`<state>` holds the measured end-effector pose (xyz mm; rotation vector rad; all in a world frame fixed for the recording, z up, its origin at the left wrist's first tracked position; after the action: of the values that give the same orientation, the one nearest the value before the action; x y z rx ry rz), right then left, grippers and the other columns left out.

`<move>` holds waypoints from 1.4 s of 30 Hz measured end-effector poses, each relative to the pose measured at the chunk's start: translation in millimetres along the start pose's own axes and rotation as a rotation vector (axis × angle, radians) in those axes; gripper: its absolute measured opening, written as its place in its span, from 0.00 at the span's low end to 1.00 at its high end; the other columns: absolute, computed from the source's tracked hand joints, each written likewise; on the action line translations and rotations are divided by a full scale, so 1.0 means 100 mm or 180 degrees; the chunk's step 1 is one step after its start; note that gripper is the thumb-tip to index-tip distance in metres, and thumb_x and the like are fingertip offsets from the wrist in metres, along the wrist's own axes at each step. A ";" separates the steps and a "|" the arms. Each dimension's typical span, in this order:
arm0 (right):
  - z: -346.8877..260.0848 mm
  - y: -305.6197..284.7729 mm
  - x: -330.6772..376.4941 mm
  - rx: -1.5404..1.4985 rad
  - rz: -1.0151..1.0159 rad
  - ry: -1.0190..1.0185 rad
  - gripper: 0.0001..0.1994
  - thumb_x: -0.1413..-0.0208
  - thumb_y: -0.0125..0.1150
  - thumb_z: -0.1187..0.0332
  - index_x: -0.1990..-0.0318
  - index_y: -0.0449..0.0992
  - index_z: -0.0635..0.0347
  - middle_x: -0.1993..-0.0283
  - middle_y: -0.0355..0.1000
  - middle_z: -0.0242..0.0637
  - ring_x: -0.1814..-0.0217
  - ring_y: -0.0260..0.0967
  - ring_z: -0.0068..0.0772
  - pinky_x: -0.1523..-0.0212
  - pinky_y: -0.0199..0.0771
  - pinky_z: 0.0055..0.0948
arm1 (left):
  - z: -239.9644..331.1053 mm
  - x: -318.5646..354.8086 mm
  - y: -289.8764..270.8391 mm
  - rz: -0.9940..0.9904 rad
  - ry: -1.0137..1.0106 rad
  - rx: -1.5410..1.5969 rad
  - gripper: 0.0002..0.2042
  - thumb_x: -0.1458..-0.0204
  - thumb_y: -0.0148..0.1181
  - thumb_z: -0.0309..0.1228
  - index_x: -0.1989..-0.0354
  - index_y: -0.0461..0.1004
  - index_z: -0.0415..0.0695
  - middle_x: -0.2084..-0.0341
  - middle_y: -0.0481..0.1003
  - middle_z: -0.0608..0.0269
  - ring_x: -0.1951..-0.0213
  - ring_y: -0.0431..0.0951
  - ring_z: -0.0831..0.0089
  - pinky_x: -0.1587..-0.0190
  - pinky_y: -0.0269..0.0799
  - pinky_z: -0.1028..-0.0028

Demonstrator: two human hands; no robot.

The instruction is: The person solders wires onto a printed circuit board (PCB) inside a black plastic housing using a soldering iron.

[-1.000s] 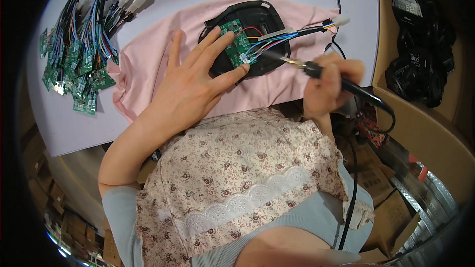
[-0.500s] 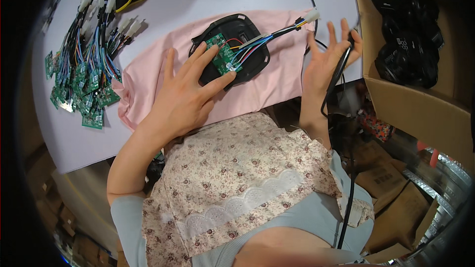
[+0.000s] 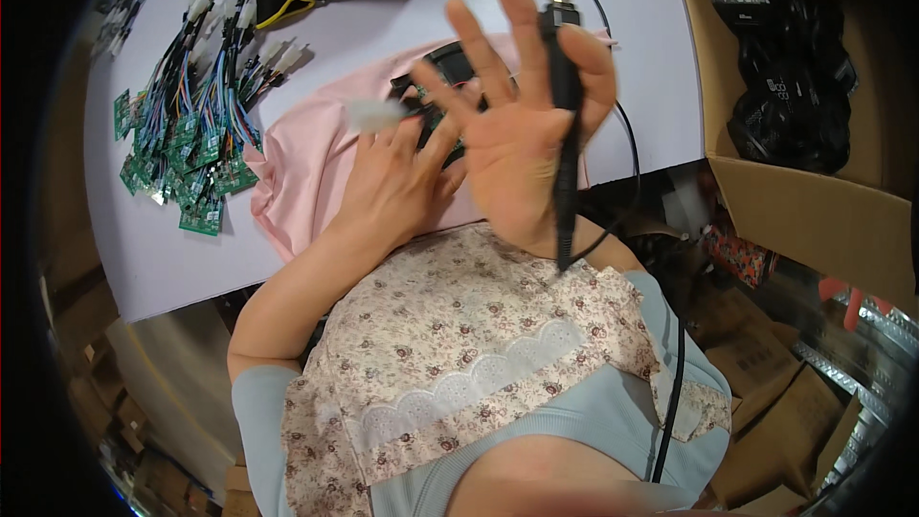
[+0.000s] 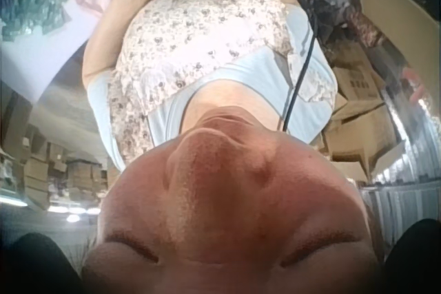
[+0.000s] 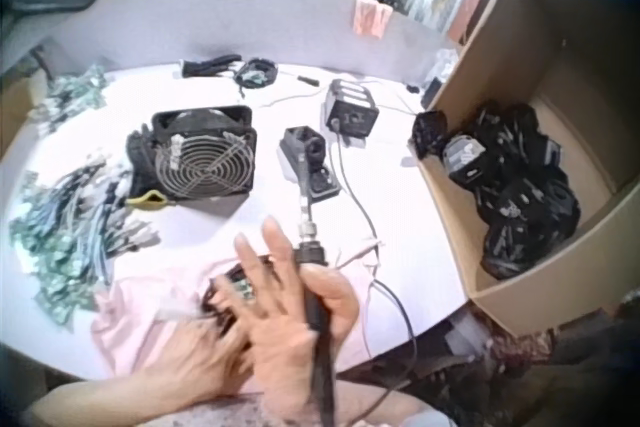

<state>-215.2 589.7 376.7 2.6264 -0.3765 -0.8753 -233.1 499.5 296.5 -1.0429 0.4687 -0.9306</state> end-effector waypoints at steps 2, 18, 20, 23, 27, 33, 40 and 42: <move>-0.16 -0.24 -0.05 0.0625 0.0119 -0.0479 0.21 0.27 0.38 0.49 0.33 0.48 0.38 0.29 0.59 0.64 0.27 0.60 0.62 0.31 0.61 0.64 | 0.10 0.01 -0.24 0.1011 0.0361 0.0214 0.38 0.46 0.66 0.36 0.27 0.57 0.43 0.51 0.73 0.42 0.46 0.73 0.49 0.38 0.63 0.47; -0.02 -0.80 0.13 0.3205 -0.1061 -0.0034 0.16 0.51 0.73 0.81 0.55 0.76 0.61 0.57 0.82 0.35 0.58 0.80 0.33 0.56 0.79 0.28 | -0.06 0.03 -0.37 0.0953 -0.0403 -0.0597 0.15 0.46 0.64 0.30 0.50 0.80 0.42 0.64 0.73 0.56 0.62 0.72 0.59 0.58 0.68 0.64; -0.01 -0.81 0.14 0.3195 -0.1026 -0.0031 0.16 0.51 0.72 0.80 0.55 0.76 0.61 0.57 0.82 0.36 0.59 0.80 0.33 0.57 0.80 0.28 | -0.01 -0.05 -0.52 0.1302 0.0088 -0.0369 0.13 0.47 0.65 0.24 0.52 0.79 0.41 0.63 0.74 0.56 0.61 0.74 0.58 0.58 0.71 0.63; 0.02 -0.77 0.16 0.3179 -0.1022 -0.0106 0.15 0.49 0.71 0.81 0.56 0.74 0.62 0.58 0.82 0.39 0.61 0.81 0.31 0.58 0.80 0.27 | -0.06 -0.12 -0.47 0.1383 0.0462 0.0455 0.12 0.48 0.65 0.21 0.55 0.78 0.40 0.61 0.74 0.56 0.57 0.77 0.57 0.53 0.73 0.64; 0.07 -0.79 0.19 0.2584 -0.0390 0.0034 0.12 0.50 0.72 0.79 0.60 0.77 0.59 0.66 0.79 0.32 0.70 0.73 0.28 0.69 0.73 0.25 | -0.09 -0.15 -0.40 0.1152 0.0199 0.1395 0.11 0.48 0.65 0.21 0.55 0.78 0.39 0.59 0.75 0.56 0.55 0.78 0.58 0.52 0.74 0.66; 0.10 -0.84 0.22 0.2475 -0.0163 0.0118 0.18 0.50 0.73 0.79 0.55 0.71 0.59 0.54 0.80 0.35 0.66 0.70 0.22 0.64 0.72 0.21 | -0.18 -0.14 -0.43 0.1424 -0.0137 0.1811 0.09 0.49 0.67 0.23 0.59 0.79 0.41 0.68 0.78 0.57 0.63 0.81 0.60 0.59 0.76 0.67; 0.26 -0.92 0.37 0.2193 -0.0024 0.0787 0.23 0.50 0.75 0.77 0.52 0.66 0.58 0.45 0.78 0.41 0.68 0.68 0.17 0.67 0.70 0.17 | -0.26 -0.06 -0.51 0.1892 -0.0307 0.1140 0.06 0.51 0.66 0.22 0.65 0.78 0.41 0.70 0.77 0.58 0.68 0.80 0.63 0.65 0.75 0.69; 0.36 -0.93 0.42 0.1969 0.0017 0.1092 0.23 0.50 0.75 0.76 0.52 0.66 0.59 0.45 0.77 0.42 0.69 0.68 0.16 0.69 0.70 0.16 | -0.26 -0.05 -0.51 0.1913 -0.0289 0.1057 0.05 0.51 0.66 0.21 0.66 0.77 0.41 0.71 0.77 0.58 0.69 0.80 0.63 0.65 0.75 0.68</move>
<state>-192.0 650.8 290.3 3.2550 -0.6403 -0.3121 -276.6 480.7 329.2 -0.5835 0.4934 -0.4015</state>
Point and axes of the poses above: each hand's wrist, its own x-axis away from the middle knuckle, its own y-axis out of the palm, z = x × y, the point moved 9 cm from there along -x, towards the middle knuckle
